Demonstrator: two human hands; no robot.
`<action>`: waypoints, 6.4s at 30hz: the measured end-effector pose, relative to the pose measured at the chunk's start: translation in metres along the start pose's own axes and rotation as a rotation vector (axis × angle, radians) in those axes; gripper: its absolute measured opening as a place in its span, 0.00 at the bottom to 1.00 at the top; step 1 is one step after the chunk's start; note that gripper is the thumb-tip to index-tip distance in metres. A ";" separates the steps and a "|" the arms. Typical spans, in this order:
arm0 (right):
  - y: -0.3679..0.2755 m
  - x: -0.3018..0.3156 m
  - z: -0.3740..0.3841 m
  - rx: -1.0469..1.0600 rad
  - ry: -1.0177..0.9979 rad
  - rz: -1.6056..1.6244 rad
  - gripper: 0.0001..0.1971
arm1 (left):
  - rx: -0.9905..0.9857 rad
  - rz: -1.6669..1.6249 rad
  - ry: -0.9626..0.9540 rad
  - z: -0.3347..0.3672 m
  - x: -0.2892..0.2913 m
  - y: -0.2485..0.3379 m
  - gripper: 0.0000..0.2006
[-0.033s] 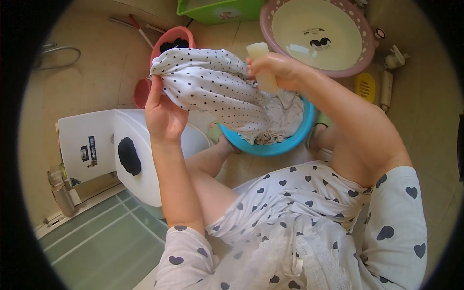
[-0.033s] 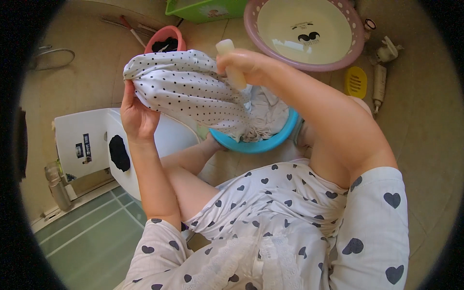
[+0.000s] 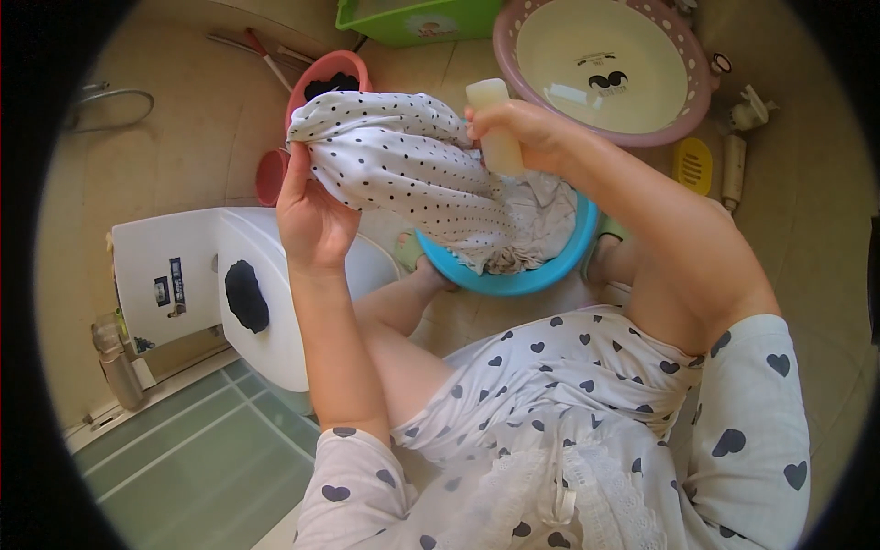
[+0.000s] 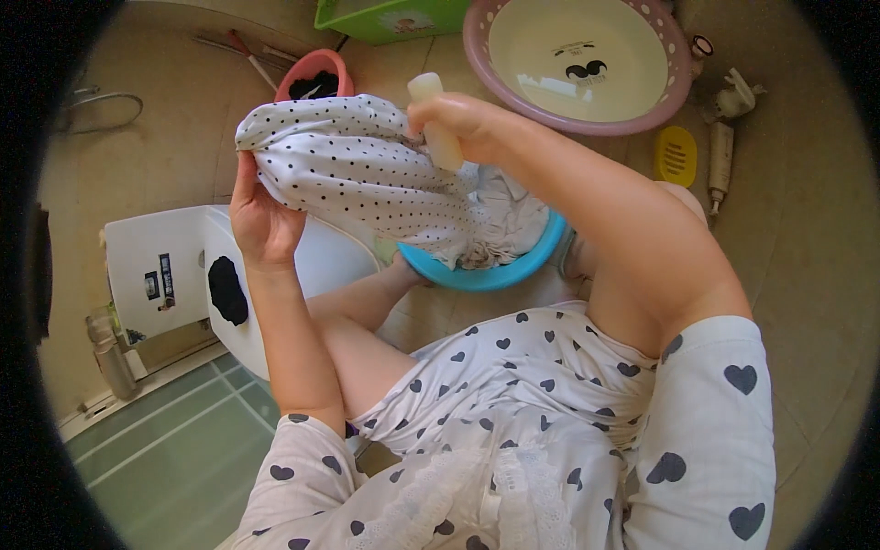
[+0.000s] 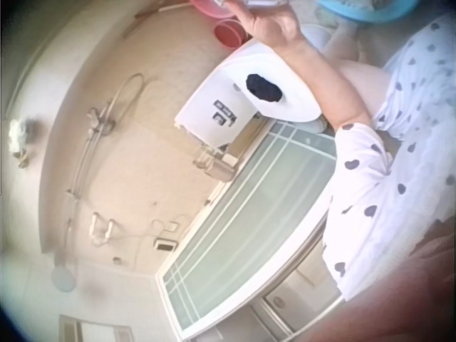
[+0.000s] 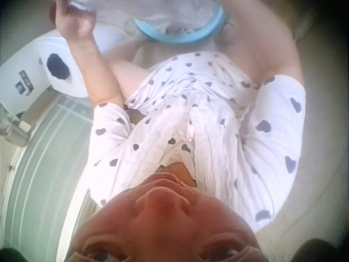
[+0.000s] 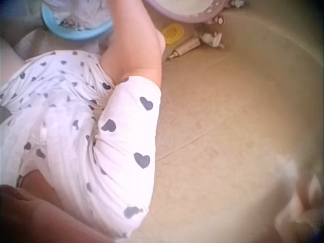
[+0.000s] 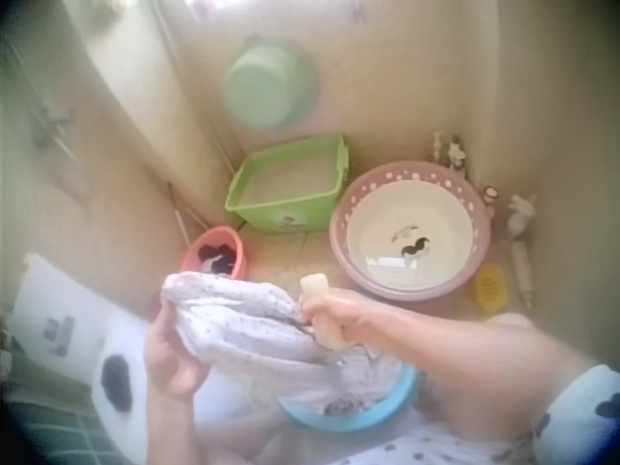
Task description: The person washes laundry by hand, applying a bar of soap to clothes and scrubbing them over a basin.
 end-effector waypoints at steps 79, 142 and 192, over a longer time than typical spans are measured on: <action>0.059 -0.008 0.065 -0.163 0.115 0.138 0.21 | -0.176 -0.339 -0.499 0.003 -0.001 0.050 0.35; 0.030 -0.126 -0.011 0.774 -0.084 -0.968 0.20 | -0.146 -0.155 0.353 0.002 0.038 -0.016 0.22; -0.018 -0.068 0.012 0.157 -0.063 -0.457 0.26 | -0.075 0.772 0.276 0.007 0.002 -0.021 0.25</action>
Point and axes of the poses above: each hand's wrist, its own z-axis towards the middle knuckle, its own x-axis out of the back of the hand, y = z × x, the point moved 4 cm from there along z, towards the middle knuckle, and after that the axes turned 10 degrees about -y, right-handed, at the moved point
